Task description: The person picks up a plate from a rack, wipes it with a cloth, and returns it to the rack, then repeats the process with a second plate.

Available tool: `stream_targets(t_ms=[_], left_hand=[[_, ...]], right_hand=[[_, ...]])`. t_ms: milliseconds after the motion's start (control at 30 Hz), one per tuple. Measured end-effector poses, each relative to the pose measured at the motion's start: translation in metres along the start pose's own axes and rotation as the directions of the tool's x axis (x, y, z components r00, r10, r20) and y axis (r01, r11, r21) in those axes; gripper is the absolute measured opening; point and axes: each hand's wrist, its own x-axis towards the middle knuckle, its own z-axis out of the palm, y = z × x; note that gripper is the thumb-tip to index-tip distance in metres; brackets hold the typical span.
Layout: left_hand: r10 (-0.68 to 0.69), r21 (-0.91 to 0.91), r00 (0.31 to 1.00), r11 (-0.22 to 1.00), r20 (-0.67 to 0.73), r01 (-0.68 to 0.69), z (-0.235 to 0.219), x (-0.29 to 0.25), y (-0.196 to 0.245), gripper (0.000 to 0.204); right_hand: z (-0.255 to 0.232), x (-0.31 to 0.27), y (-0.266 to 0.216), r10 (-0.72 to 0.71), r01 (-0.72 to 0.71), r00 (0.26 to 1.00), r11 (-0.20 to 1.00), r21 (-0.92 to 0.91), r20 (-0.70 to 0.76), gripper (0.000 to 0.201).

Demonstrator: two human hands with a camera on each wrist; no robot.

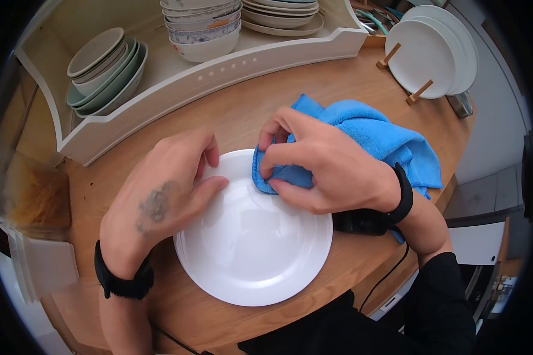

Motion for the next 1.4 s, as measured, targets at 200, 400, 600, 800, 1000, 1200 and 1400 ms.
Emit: stream_targets(t_ms=[200, 400, 600, 800, 1000, 1200, 1400], left_hand=[[-0.069, -0.003, 0.998, 0.998, -0.003, 0.069, 0.002, -0.001, 0.004, 0.031], [-0.1, 0.062, 0.993, 0.993, 0.065, 0.096, -0.001, -0.006, 0.005, 0.031], [-0.09, 0.096, 0.995, 0.992, 0.053, 0.084, 0.0, -0.007, 0.003, 0.03], [-0.081, 0.097, 0.996, 0.992, 0.033, 0.078, 0.003, -0.007, 0.005, 0.031], [-0.172, 0.1, 0.984, 0.981, 0.04, 0.167, 0.002, -0.032, 0.008, 0.034], [-0.317, 0.09, 0.945, 0.946, 0.074, 0.31, -0.002, -0.07, 0.026, 0.038], [-0.349, -0.011, 0.935, 0.937, 0.062, 0.35, 0.007, -0.085, 0.028, 0.04]], right_hand=[[0.007, 0.001, -0.002, 0.088, -0.091, 0.994, 0.994, -0.056, -0.06, 0.017], [0.008, 0.003, 0.001, 0.117, -0.122, 0.989, 0.991, -0.053, -0.092, 0.017], [0.007, 0.003, 0.0, 0.088, -0.09, 0.994, 0.996, -0.028, -0.072, 0.015], [0.007, 0.002, -0.005, 0.134, -0.135, 0.991, 0.99, -0.039, -0.021, 0.011], [-0.019, -0.003, -0.011, 0.172, -0.157, 0.973, 0.982, -0.104, 0.155, 0.007], [-0.024, -0.001, -0.02, 0.254, -0.235, 0.929, 0.967, -0.099, 0.271, 0.009], [-0.008, 0.011, -0.024, 0.182, -0.157, 0.965, 0.978, -0.14, 0.187, 0.012]])
